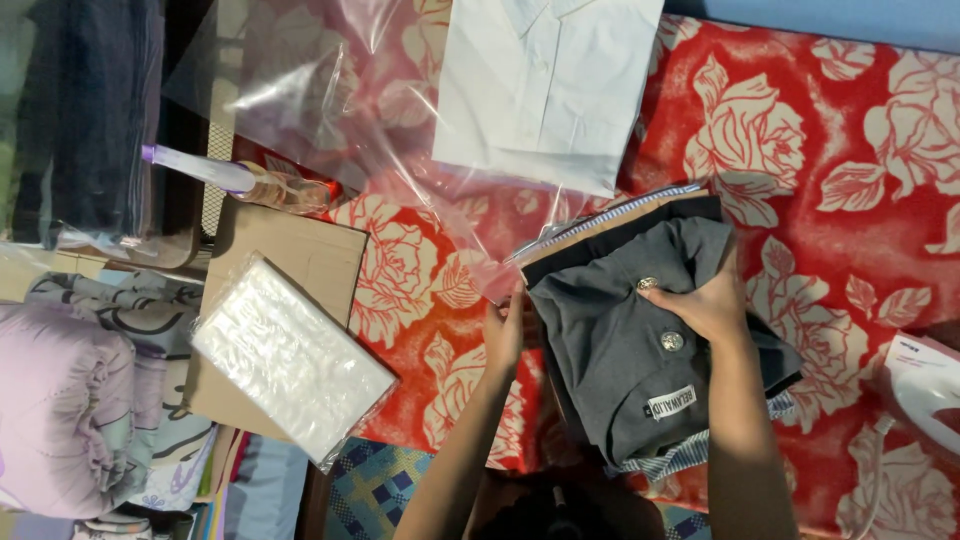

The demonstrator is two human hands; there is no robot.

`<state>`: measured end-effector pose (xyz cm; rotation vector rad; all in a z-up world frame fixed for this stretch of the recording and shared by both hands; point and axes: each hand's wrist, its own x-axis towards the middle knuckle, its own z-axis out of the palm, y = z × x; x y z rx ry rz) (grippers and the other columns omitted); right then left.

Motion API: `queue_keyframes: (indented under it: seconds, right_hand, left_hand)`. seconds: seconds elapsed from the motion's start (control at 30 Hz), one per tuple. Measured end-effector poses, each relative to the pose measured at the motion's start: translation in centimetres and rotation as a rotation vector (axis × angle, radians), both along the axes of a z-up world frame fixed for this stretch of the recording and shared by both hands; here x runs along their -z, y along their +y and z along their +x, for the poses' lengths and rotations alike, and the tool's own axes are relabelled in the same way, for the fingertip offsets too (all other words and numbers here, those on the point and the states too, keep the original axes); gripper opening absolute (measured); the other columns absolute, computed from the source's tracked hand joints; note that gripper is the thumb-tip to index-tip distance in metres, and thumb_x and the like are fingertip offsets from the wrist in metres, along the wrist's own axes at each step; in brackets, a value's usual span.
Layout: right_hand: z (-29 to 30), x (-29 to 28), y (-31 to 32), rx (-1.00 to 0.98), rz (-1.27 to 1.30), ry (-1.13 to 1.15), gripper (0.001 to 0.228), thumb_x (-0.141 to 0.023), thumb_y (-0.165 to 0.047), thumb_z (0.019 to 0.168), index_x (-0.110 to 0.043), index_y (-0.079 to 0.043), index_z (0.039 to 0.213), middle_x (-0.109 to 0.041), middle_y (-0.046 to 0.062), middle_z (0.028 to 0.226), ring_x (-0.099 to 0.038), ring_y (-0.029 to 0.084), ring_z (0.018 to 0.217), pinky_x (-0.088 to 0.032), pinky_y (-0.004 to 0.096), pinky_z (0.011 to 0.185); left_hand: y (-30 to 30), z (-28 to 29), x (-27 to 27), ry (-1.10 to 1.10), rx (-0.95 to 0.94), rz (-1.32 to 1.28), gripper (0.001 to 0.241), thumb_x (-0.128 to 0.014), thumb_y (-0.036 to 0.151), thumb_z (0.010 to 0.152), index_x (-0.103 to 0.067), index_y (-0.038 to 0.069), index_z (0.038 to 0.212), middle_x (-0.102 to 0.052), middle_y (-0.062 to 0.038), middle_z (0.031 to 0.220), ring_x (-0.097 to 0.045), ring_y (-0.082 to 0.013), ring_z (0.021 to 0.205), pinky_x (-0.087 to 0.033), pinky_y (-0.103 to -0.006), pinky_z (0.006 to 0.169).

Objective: The person folds various shirts and tops on a floral-patterned surface, stacking them neatly. They then place a stack of folded clothes into a clear plastic bag.

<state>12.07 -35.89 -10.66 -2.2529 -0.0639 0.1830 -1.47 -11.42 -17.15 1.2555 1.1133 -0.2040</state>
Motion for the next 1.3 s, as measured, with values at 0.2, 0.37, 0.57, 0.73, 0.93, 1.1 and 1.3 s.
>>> queue_keyframes:
  seconds: [0.2, 0.37, 0.57, 0.73, 0.93, 1.1, 1.3]
  right_hand:
    - [-1.0, 0.3, 0.1, 0.05, -0.035, 0.057, 0.09, -0.1, -0.021, 0.041, -0.059, 0.001, 0.119, -0.067, 0.028, 0.112, -0.065, 0.046, 0.111, -0.052, 0.056, 0.089]
    - [-1.3, 0.3, 0.6, 0.101, -0.008, 0.084, 0.097, -0.1, -0.02, 0.039, -0.054, 0.001, 0.122, -0.066, 0.029, 0.115, -0.064, 0.045, 0.113, -0.05, 0.056, 0.093]
    - [-3.7, 0.6, -0.2, 0.05, 0.06, 0.07, 0.093, -0.101, -0.023, 0.036, -0.066, -0.004, 0.12, -0.07, 0.023, 0.108, -0.067, 0.039, 0.108, -0.053, 0.052, 0.085]
    - [-3.4, -3.9, 7.4, -0.17, -0.04, 0.092, 0.143, -0.098, -0.026, 0.026, -0.038, -0.016, 0.156, -0.061, 0.03, 0.129, -0.057, 0.054, 0.12, -0.047, 0.065, 0.098]
    - [-2.6, -2.7, 6.3, -0.297, -0.07, 0.156, 0.114, -0.104, -0.032, 0.033, -0.055, -0.004, 0.132, -0.066, 0.025, 0.123, -0.06, 0.046, 0.122, -0.047, 0.057, 0.104]
    - [1.0, -0.6, 4.4, -0.436, 0.141, 0.373, 0.108, -0.101, -0.033, 0.048, -0.053, 0.0, 0.138, -0.062, 0.025, 0.134, -0.054, 0.045, 0.13, -0.043, 0.058, 0.108]
    - [1.4, -1.8, 5.0, -0.485, 0.115, 0.336, 0.098, -0.098, -0.016, 0.05, -0.056, 0.001, 0.137, -0.059, 0.02, 0.14, -0.054, 0.038, 0.131, -0.043, 0.05, 0.109]
  left_hand:
    - [0.4, 2.1, -4.6, 0.008, 0.079, 0.192, 0.08, -0.029, 0.063, 0.103, -0.038, 0.002, 0.153, -0.064, -0.035, 0.123, -0.059, -0.051, 0.123, -0.044, -0.0587, 0.108]
    - [-1.1, -0.4, 0.1, -0.398, 0.043, 0.262, 0.048, -0.039, 0.03, 0.112, -0.06, -0.006, 0.135, -0.065, -0.033, 0.126, -0.059, -0.0372, 0.126, -0.046, -0.0511, 0.109]
    - [-2.6, -6.2, 5.5, -0.482, 0.039, 0.285, 0.041, -0.047, 0.019, 0.109, -0.06, -0.013, 0.131, -0.066, -0.038, 0.117, -0.064, -0.0372, 0.117, -0.049, -0.0561, 0.101]
    - [-1.9, -10.2, 5.4, -0.379, 0.065, 0.293, 0.034, -0.073, 0.022, 0.088, -0.07, 0.006, 0.118, -0.075, -0.018, 0.106, -0.069, -0.0294, 0.104, -0.053, -0.0468, 0.095]
    - [0.8, -10.0, 0.4, -0.231, -0.033, 0.923, 0.087, -0.082, 0.008, 0.061, -0.045, 0.003, 0.14, -0.046, -0.021, 0.139, -0.045, -0.0456, 0.134, -0.035, -0.0477, 0.117]
    - [1.9, -9.6, -1.7, -0.391, 0.124, 0.913, 0.087, -0.085, 0.01, 0.063, -0.05, 0.003, 0.142, -0.045, -0.02, 0.142, -0.047, -0.0435, 0.13, -0.043, -0.0475, 0.109]
    - [1.3, -10.9, -6.1, -0.466, 0.182, 0.757, 0.074, -0.078, 0.004, 0.074, -0.049, 0.001, 0.141, -0.059, -0.02, 0.13, -0.061, -0.0382, 0.119, -0.047, -0.0447, 0.105]
